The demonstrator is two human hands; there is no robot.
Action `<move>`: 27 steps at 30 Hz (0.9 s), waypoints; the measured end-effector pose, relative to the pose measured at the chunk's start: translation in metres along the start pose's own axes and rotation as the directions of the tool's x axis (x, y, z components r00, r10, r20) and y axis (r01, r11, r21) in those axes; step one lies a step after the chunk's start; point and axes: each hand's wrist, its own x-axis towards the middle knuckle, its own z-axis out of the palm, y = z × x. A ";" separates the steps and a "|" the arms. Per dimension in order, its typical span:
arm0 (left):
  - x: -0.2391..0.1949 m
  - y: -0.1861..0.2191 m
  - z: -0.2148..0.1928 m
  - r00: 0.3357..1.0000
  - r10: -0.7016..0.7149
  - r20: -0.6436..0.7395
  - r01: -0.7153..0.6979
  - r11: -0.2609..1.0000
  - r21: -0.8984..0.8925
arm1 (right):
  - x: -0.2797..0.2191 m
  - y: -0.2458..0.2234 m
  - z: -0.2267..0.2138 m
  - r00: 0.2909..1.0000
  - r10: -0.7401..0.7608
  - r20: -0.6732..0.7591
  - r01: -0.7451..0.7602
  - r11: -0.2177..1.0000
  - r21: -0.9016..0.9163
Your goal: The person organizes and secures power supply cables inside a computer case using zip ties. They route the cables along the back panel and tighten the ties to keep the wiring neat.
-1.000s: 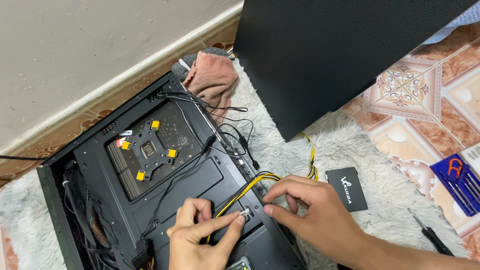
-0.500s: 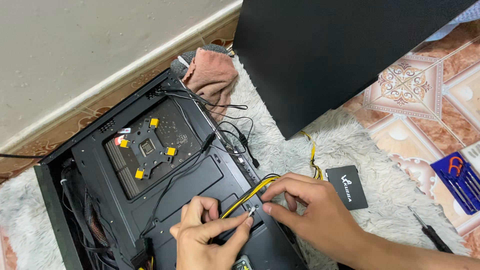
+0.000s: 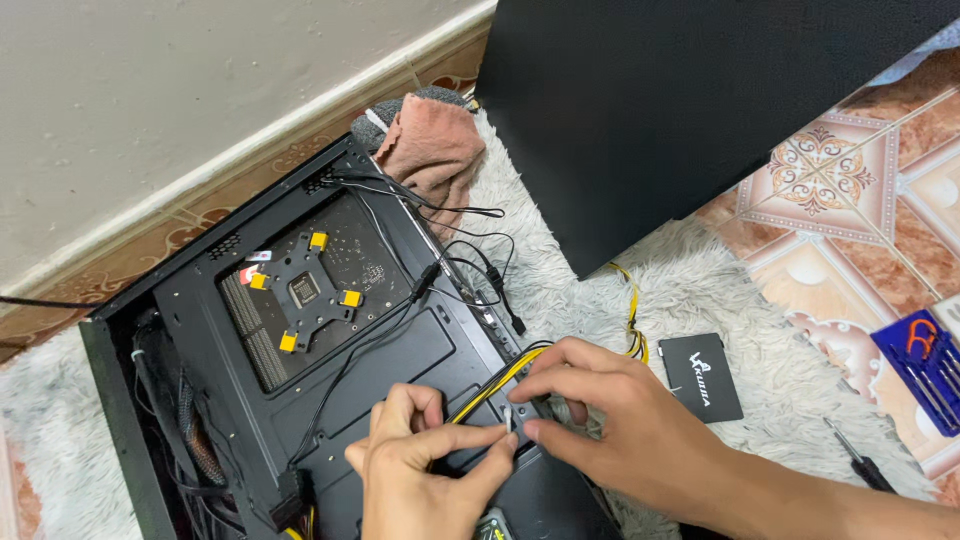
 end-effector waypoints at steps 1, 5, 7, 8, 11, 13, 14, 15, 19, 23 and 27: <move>0.000 0.000 0.001 1.000 -0.002 -0.003 0.002 1.000 0.001 | 0.000 0.002 0.001 1.000 -0.002 0.002 0.002 1.000 0.001; 0.002 0.002 0.000 0.998 -0.055 0.016 0.055 0.998 0.011 | 0.001 0.004 0.005 0.999 -0.044 0.019 0.044 0.998 -0.036; 0.005 0.005 -0.001 0.994 -0.103 0.038 0.103 0.995 0.001 | 0.001 0.004 0.006 0.999 0.015 0.050 -0.013 0.999 -0.045; 0.007 0.006 -0.002 0.983 -0.164 0.083 0.163 0.986 0.025 | 0.001 0.005 0.008 0.999 -0.021 0.047 0.022 0.999 -0.035; 0.015 0.014 -0.009 0.942 -0.290 0.170 0.280 0.957 0.079 | 0.003 0.001 0.011 0.997 -0.069 0.027 0.070 0.997 -0.029; 0.020 0.016 -0.014 0.911 -0.354 0.212 0.338 0.935 0.106 | 0.005 -0.002 0.013 0.996 -0.083 0.012 0.083 0.996 -0.034; 0.021 0.015 -0.015 0.913 -0.340 0.225 0.326 0.940 0.097 | 0.006 -0.004 0.014 0.992 -0.130 -0.002 0.129 0.991 -0.034; 0.022 0.015 -0.016 0.915 -0.325 0.237 0.313 0.946 0.086 | 0.007 -0.005 0.015 0.984 -0.176 -0.016 0.175 0.984 -0.035; 0.033 0.030 -0.034 0.788 -0.504 0.354 0.472 0.863 0.177 | 0.004 -0.001 0.022 0.966 -0.256 -0.028 0.254 0.966 -0.054; 0.033 0.017 -0.038 0.872 -0.221 0.436 0.207 0.975 0.078 | -0.003 0.011 0.030 0.884 -0.465 0.046 0.456 0.835 -0.310; 0.033 0.008 -0.037 0.899 0.150 0.410 -0.148 0.988 -0.038 | -0.008 0.018 0.029 0.768 -0.627 0.128 0.589 0.614 -0.526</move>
